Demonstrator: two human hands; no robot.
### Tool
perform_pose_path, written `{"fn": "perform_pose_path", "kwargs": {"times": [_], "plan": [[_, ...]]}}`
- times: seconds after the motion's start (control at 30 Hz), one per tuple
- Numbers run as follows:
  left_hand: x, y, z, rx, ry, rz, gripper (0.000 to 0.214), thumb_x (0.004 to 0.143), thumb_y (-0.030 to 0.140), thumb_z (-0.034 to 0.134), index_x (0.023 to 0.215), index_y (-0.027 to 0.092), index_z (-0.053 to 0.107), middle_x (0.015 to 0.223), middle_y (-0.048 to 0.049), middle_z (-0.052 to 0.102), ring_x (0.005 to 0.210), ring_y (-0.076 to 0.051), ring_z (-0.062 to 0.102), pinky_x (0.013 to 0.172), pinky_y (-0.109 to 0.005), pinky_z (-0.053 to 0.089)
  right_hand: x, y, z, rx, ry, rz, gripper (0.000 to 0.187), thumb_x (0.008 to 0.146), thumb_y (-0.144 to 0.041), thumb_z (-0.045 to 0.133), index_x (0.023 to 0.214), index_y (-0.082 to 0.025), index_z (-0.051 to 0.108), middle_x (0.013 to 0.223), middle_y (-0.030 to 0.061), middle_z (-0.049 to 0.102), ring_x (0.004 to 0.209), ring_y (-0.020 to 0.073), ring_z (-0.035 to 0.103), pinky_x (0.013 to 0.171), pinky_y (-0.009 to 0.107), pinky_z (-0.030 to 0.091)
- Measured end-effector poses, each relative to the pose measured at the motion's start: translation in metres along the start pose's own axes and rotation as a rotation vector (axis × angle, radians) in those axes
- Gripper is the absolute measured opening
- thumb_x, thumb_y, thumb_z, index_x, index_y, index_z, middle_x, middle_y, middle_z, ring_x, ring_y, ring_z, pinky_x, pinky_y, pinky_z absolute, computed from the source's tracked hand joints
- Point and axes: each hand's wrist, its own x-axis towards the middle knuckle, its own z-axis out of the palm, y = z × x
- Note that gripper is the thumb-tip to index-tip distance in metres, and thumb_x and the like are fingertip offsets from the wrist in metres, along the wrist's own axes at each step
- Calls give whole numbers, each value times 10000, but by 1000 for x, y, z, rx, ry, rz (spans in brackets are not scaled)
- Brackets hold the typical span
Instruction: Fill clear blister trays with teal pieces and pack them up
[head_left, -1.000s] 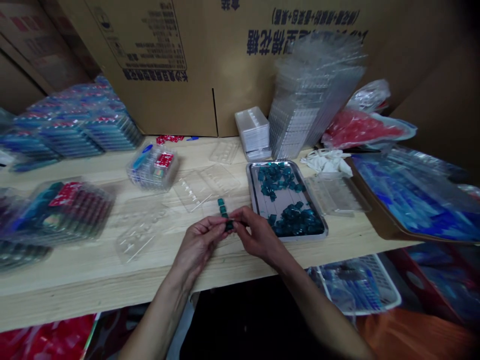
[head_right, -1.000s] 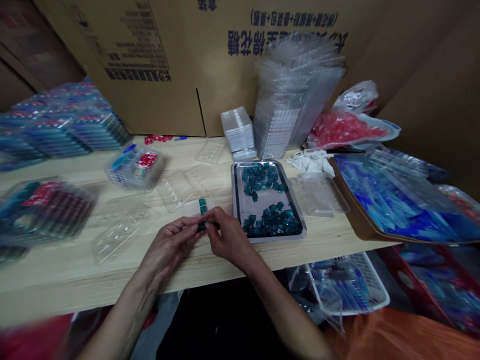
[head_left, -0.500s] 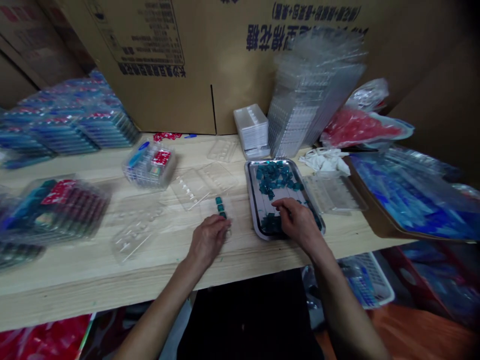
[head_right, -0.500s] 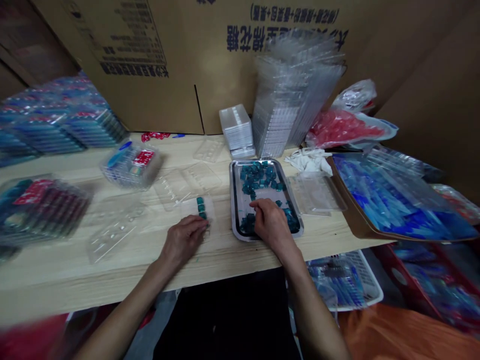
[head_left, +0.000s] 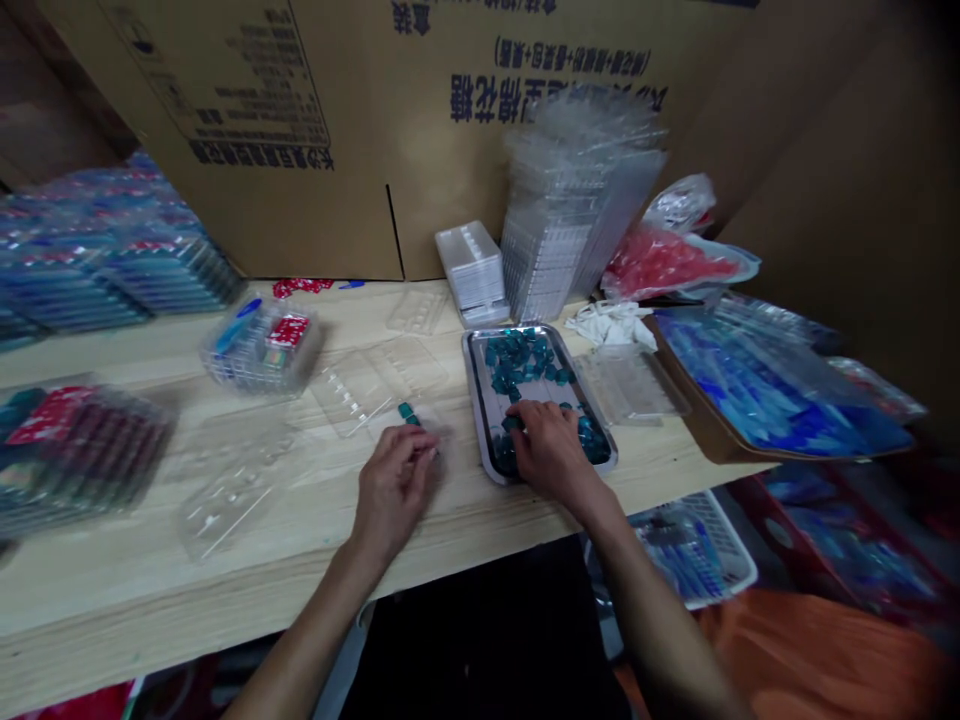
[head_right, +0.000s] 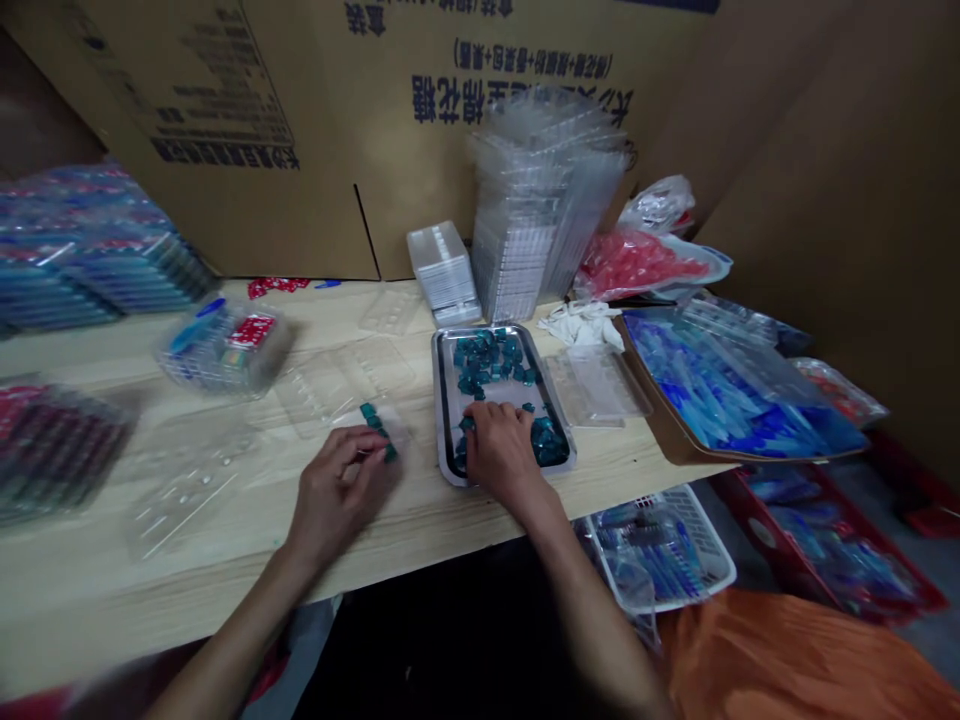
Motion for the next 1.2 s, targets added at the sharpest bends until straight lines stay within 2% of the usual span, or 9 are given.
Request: {"fn": "perform_pose_path", "kwargs": {"times": [0.13, 0.2, 0.3, 0.43, 0.6, 0.77, 0.9, 1.07, 1.2], "plan": [[8, 26, 22, -600, -59, -467, 311, 873, 380, 655, 1089, 157, 678, 953, -81, 739, 766, -150, 694, 729, -273, 567, 2, -13, 9, 347, 93, -101, 233, 875, -154, 525, 1089, -158, 618, 988, 87, 680, 957, 244, 586, 861, 373, 380], [14, 31, 28, -848, -59, -630, 355, 815, 345, 728, 1097, 134, 685, 976, -98, 749, 769, -148, 705, 716, -256, 571, 2, -23, 12, 458, 108, -161, 222, 888, -166, 512, 1079, -163, 625, 962, 80, 664, 934, 228, 582, 835, 348, 401], [19, 33, 26, -1047, -36, -734, 335, 701, 235, 827, 1000, 121, 728, 965, -90, 758, 761, -124, 703, 705, -207, 565, 1, -37, 12, 467, 120, -208, 229, 894, -150, 480, 1053, -175, 643, 951, 82, 630, 932, 229, 562, 833, 353, 404], [16, 32, 15, -1060, -10, -769, 350, 626, 231, 882, 937, 126, 760, 934, -79, 766, 735, -114, 700, 711, -196, 562, -1, -48, 10, 444, 88, -241, 279, 845, -97, 486, 1084, -164, 614, 959, 82, 622, 947, 238, 555, 834, 367, 397], [10, 22, 0, -883, 21, -688, 360, 602, 317, 898, 878, 128, 764, 855, -59, 760, 722, -102, 671, 715, -197, 528, 1, -57, 11, 441, 59, -223, 193, 849, -109, 518, 1017, -167, 593, 918, 63, 639, 907, 226, 572, 824, 361, 408], [9, -3, -24, -466, 118, -504, 345, 677, 349, 822, 956, 157, 759, 834, -40, 757, 713, -125, 646, 674, -220, 483, -13, -67, 21, 271, -22, -246, 278, 841, -7, 441, 1007, -136, 624, 1007, 125, 635, 972, 232, 578, 869, 349, 449], [1, -12, -23, -147, 11, -305, 211, 773, 304, 717, 943, 182, 746, 886, -50, 761, 776, -173, 677, 731, -277, 513, -33, -74, 38, 166, -165, -288, 357, 771, 43, 441, 1037, -106, 626, 1015, 155, 654, 1040, 267, 578, 925, 391, 459], [-9, -13, -13, 105, -146, 41, 146, 863, 182, 597, 882, 221, 736, 869, -41, 727, 789, -158, 680, 733, -274, 529, -40, -72, 47, 389, -116, -171, 418, 753, 19, 430, 1114, -160, 545, 1029, 98, 664, 984, 215, 635, 873, 328, 496], [-21, -22, -13, 187, -180, 192, 183, 892, 153, 562, 888, 213, 735, 996, -68, 722, 876, -156, 700, 770, -268, 563, -36, -66, 47, 439, -85, -97, 419, 711, 19, 430, 1070, -189, 494, 1000, 81, 665, 938, 208, 664, 822, 317, 504]]}}
